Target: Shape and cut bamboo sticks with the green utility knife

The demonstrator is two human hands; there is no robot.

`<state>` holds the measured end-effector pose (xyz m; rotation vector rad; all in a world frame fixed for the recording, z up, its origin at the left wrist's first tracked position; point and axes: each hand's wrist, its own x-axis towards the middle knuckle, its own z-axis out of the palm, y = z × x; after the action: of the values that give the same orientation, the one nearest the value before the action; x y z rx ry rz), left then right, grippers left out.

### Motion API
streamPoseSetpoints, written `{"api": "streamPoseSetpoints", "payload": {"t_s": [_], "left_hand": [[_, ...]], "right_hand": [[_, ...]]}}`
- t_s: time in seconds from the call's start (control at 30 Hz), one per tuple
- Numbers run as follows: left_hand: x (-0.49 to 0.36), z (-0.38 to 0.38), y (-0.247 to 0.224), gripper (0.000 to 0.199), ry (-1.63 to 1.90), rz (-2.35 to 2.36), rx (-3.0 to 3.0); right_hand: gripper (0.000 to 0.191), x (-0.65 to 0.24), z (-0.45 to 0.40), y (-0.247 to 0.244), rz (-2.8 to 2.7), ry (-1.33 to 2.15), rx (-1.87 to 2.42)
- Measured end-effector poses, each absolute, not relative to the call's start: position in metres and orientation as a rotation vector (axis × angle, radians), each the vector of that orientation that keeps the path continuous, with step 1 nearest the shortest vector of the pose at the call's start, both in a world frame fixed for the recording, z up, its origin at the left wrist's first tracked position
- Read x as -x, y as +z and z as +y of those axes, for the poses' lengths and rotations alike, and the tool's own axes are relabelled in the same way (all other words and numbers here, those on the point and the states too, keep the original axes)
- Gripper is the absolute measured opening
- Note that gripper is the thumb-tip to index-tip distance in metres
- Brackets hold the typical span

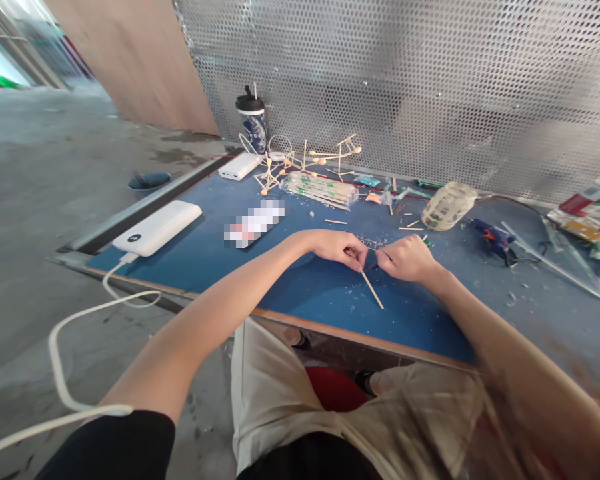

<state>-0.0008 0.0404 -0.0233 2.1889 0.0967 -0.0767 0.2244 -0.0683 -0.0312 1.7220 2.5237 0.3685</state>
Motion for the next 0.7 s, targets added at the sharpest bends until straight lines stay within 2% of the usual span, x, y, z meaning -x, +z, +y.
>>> {"api": "streamPoseSetpoints", "payload": {"t_s": [0.37, 0.7], "left_hand": [[-0.002, 0.041, -0.029, 0.022, -0.045, 0.112, -2.195], [0.0, 0.038, -0.022, 0.024, -0.068, 0.087, -2.185]], "right_hand": [[0.033, -0.214, -0.07, -0.037, 2.446, 0.359, -1.616], [0.034, -0.236, -0.063, -0.038, 2.452, 0.38, -1.709]]}}
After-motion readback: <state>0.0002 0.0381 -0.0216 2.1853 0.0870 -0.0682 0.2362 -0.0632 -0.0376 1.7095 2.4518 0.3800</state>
